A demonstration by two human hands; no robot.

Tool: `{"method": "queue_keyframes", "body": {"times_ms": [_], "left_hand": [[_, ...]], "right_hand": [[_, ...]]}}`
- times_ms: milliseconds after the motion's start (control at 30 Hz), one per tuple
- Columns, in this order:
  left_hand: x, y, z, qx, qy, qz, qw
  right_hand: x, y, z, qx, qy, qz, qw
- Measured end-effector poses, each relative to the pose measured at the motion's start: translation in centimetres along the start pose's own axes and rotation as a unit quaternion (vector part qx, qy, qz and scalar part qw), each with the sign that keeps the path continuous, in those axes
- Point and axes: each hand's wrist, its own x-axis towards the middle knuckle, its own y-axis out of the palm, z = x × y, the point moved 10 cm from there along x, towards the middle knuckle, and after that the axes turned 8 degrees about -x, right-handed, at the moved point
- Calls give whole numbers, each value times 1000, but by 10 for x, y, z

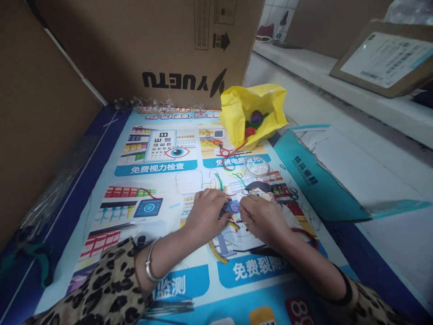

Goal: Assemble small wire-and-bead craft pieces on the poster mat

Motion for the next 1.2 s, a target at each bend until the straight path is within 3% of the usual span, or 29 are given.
{"method": "queue_keyframes", "body": {"times_ms": [567, 1200], "left_hand": [[0, 0, -1, 1, 6, 0, 1000], [0, -1, -3, 5, 18, 2, 1000]], "right_hand": [[1, -1, 1, -29, -8, 14, 999], [14, -1, 17, -89, -62, 121, 987]]}}
